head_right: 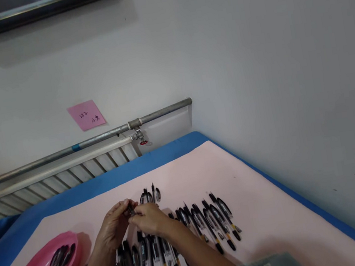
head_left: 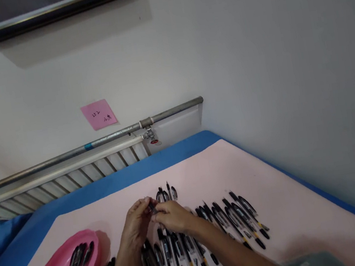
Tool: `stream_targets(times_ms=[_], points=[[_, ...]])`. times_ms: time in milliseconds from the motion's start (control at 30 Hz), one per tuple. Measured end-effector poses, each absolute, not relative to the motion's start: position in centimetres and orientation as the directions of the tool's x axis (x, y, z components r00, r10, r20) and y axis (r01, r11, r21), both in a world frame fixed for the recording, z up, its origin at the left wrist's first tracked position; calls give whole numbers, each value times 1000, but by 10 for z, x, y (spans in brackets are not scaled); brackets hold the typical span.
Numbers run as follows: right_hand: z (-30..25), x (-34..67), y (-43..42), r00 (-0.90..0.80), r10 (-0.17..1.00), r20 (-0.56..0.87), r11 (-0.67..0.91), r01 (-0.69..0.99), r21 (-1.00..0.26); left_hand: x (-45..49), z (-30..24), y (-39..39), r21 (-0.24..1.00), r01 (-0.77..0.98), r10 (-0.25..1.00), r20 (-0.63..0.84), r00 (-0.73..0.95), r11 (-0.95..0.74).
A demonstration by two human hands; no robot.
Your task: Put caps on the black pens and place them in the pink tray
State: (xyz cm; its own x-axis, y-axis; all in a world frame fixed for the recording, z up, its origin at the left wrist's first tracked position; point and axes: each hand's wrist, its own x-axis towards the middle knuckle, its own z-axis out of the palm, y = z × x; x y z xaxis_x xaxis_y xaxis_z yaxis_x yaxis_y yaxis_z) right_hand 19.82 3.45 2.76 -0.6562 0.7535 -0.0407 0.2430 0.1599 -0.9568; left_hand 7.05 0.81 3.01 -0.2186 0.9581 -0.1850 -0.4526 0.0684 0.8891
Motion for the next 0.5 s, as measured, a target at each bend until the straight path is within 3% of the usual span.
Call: stream_targets(times_ms=[100,267,400,500], points=[[28,198,33,-670,742,-35,136,202,-970,69,32,8,867,-481,961,-229,-157,128],[27,201,42,-560,827,42,196,217,-956,69,28,9,916,-388,920,-235,-315,101],[31,216,60,-390,919,50,147,224,-963,65,18,14,998,-15,880,-67,-470,68],[32,225,70,-289,956,48,119,232,-965,67,9,21,969,236,859,56,-509,76]])
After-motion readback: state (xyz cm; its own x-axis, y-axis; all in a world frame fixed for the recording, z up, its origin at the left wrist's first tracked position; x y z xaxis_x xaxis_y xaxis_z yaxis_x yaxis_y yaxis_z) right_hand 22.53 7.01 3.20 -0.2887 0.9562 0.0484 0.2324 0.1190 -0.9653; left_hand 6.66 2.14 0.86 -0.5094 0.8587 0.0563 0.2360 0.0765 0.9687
